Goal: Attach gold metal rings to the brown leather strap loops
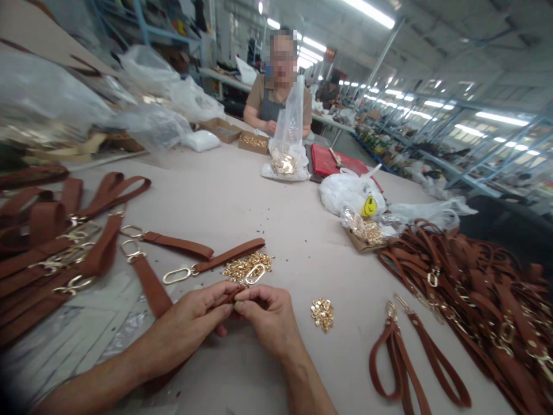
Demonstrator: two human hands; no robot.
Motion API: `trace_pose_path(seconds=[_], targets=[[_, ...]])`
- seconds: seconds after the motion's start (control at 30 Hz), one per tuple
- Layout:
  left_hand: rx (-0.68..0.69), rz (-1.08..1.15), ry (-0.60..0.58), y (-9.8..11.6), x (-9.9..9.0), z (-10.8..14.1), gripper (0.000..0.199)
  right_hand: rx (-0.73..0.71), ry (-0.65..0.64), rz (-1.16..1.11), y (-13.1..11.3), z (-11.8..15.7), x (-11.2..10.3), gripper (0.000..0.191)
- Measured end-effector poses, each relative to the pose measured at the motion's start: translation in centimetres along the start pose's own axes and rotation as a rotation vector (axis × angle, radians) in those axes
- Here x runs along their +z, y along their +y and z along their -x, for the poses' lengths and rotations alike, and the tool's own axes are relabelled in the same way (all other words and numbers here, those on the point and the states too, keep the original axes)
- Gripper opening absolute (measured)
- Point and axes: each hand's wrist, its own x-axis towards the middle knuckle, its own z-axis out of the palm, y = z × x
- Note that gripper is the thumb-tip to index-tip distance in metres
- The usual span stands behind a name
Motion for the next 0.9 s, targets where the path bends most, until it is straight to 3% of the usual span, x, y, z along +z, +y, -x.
trace_pose_path(seconds=[0.13, 0.3, 0.63, 0.77, 0.9], targets=[[-0.013, -0.07, 0.025, -1.1, -0.3, 0.2, 0.032, -0.026, 0.037, 0.036, 0.4, 0.0, 0.3, 0.014], [-0.014, -0.131, 0.061, -2.4, -0.3, 0.2, 0.038, -0.021, 0.105, 0.127, 0.3, 0.2, 0.4, 0.026], [0.063, -0.24, 0.094, -2.3, -0.3, 0.3, 0.045, -0.139, 0.139, 0.146, -0.1, 0.2, 1.1, 0.025], [0.002, -0.153, 0.078, -1.6, -0.4, 0.3, 0.046, -0.186, 0.116, 0.332, -0.7, 0.2, -0.3, 0.018], [-0.109, 0.053, 0.051, -0.7, -0.9, 0.3, 0.045, -0.187, 0.237, 0.845, -2.3, 1.1, -4.3, 0.018]])
